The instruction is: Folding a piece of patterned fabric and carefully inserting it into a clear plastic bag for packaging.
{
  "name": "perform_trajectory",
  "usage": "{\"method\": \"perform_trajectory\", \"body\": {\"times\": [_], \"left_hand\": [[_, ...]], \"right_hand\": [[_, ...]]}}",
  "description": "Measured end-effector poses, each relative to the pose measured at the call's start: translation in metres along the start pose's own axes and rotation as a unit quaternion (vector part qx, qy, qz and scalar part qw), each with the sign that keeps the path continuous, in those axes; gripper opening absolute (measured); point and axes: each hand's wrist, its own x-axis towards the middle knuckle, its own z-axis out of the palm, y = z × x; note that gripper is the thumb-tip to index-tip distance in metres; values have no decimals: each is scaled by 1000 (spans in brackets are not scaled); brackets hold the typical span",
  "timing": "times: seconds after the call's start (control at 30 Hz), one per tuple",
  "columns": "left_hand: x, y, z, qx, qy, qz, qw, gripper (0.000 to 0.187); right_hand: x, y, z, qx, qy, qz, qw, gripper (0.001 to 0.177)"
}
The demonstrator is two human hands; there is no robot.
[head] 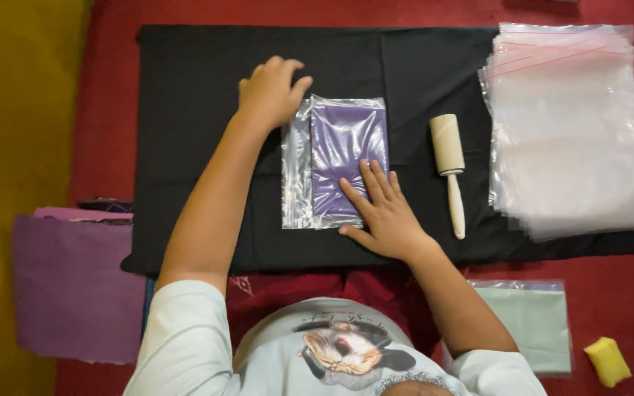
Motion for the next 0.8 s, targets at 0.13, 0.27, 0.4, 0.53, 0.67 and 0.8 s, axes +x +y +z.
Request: {"method": "perform_trajectory", "body": {"times": [0.13,0.27,0.4,0.53,0.67,0.8], "left_hand": [[-33,-20,-6,22,-55,-104,993,55],[-41,-27,10,9,-13,-71,997,38],[-39,-35,29,-25,0,-42,999,31],[-48,-33,35,-115,22,-11,993,60],[-49,-36,31,-135,4,-23,991,83],[-51,-34,26,-138,-18,-28,990,88]], "right_hand": [[10,-7,-21,-14,-88,38,995,91],[28,-13,-48,-41,-157,96,982,78],[59,3,-36,-76,-106,99,987,61],[102,15,-11,-79,22,47,996,60],[124,8,5,-25,-17,85,996,77],[122,7,16,-18,-36,89,995,74]]}}
